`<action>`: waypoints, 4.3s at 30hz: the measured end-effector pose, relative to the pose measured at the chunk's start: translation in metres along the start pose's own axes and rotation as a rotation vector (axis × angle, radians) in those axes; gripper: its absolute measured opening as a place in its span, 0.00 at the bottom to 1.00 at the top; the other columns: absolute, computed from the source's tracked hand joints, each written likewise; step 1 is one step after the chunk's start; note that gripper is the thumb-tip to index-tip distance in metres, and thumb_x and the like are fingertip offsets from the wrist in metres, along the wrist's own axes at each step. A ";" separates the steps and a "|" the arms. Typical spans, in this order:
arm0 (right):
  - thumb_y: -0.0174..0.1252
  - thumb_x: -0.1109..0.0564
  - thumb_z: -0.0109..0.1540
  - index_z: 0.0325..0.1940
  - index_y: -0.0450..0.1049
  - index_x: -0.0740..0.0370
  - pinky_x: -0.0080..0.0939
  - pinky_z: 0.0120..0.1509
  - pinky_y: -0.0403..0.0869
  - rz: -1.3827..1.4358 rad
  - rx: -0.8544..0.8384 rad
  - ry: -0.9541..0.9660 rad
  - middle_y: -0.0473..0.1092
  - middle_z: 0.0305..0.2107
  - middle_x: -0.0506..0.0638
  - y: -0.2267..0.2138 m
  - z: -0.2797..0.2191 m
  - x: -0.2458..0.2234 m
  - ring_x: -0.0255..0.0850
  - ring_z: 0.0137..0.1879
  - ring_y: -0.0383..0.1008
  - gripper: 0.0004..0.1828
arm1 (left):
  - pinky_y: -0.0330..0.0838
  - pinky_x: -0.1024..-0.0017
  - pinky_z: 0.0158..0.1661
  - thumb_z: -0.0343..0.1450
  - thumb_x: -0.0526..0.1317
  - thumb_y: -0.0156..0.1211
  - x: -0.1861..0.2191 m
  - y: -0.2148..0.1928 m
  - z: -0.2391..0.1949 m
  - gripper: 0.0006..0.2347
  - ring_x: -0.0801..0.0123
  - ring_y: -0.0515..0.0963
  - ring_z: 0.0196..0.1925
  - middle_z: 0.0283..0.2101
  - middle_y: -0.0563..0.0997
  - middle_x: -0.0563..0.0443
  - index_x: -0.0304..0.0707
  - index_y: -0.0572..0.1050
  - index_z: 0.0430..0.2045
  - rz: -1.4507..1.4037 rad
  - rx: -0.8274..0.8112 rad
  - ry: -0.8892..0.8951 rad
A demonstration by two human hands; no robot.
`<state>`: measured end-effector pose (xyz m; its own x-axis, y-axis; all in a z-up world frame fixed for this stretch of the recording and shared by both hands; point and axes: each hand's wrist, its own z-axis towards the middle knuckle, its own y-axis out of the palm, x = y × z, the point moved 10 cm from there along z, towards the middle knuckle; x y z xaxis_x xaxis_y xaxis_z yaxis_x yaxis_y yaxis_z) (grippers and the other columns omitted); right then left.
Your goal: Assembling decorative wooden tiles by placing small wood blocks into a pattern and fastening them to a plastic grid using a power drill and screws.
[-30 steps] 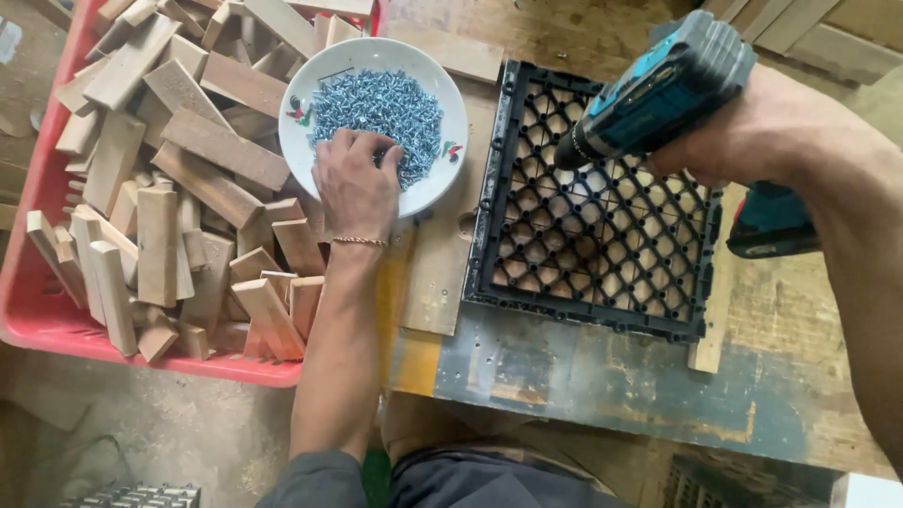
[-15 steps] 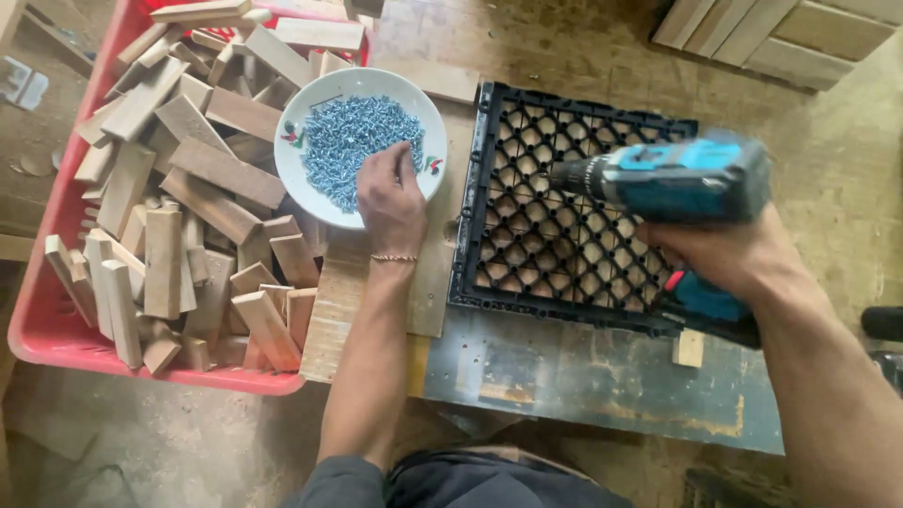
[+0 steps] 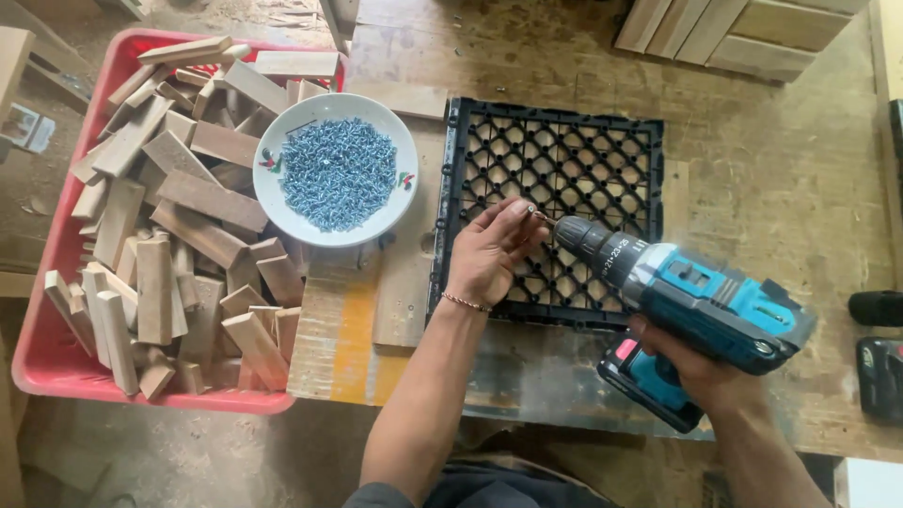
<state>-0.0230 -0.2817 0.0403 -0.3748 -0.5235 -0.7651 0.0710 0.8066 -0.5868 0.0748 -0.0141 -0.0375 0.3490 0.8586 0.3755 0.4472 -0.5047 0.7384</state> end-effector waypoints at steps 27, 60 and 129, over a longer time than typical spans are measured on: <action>0.69 0.57 0.61 0.42 0.81 0.58 0.50 0.49 0.74 -0.419 -0.126 0.168 0.76 0.28 0.56 -0.002 0.051 -0.163 0.47 0.33 0.75 0.07 | 0.84 0.81 0.37 0.72 0.40 0.64 0.049 0.017 -0.033 0.07 0.72 0.86 0.36 0.38 0.87 0.48 0.41 0.80 0.39 1.049 -0.126 0.835; 0.72 0.59 0.56 0.60 0.78 0.53 0.58 0.58 0.73 -0.929 -0.332 -0.078 0.76 0.49 0.61 0.048 0.118 -0.223 0.59 0.53 0.75 0.27 | 0.85 0.78 0.43 0.66 0.40 0.70 0.066 -0.002 -0.012 0.12 0.71 0.86 0.37 0.38 0.87 0.47 0.36 0.82 0.41 0.660 0.010 0.523; 0.70 0.63 0.52 0.26 0.78 0.70 0.51 0.25 0.68 -0.834 -0.242 -0.116 0.73 0.20 0.61 0.023 0.162 -0.232 0.50 0.24 0.72 0.07 | 0.58 0.50 0.53 0.73 0.54 0.61 0.218 -0.068 0.012 0.16 0.54 0.70 0.51 0.47 0.77 0.47 0.47 0.82 0.47 1.818 0.481 0.979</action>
<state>0.2151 -0.1863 0.1611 -0.1201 -0.9826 -0.1416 -0.3870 0.1777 -0.9048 0.1301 0.2063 -0.0125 0.1635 -0.8215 0.5462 0.3677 -0.4630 -0.8065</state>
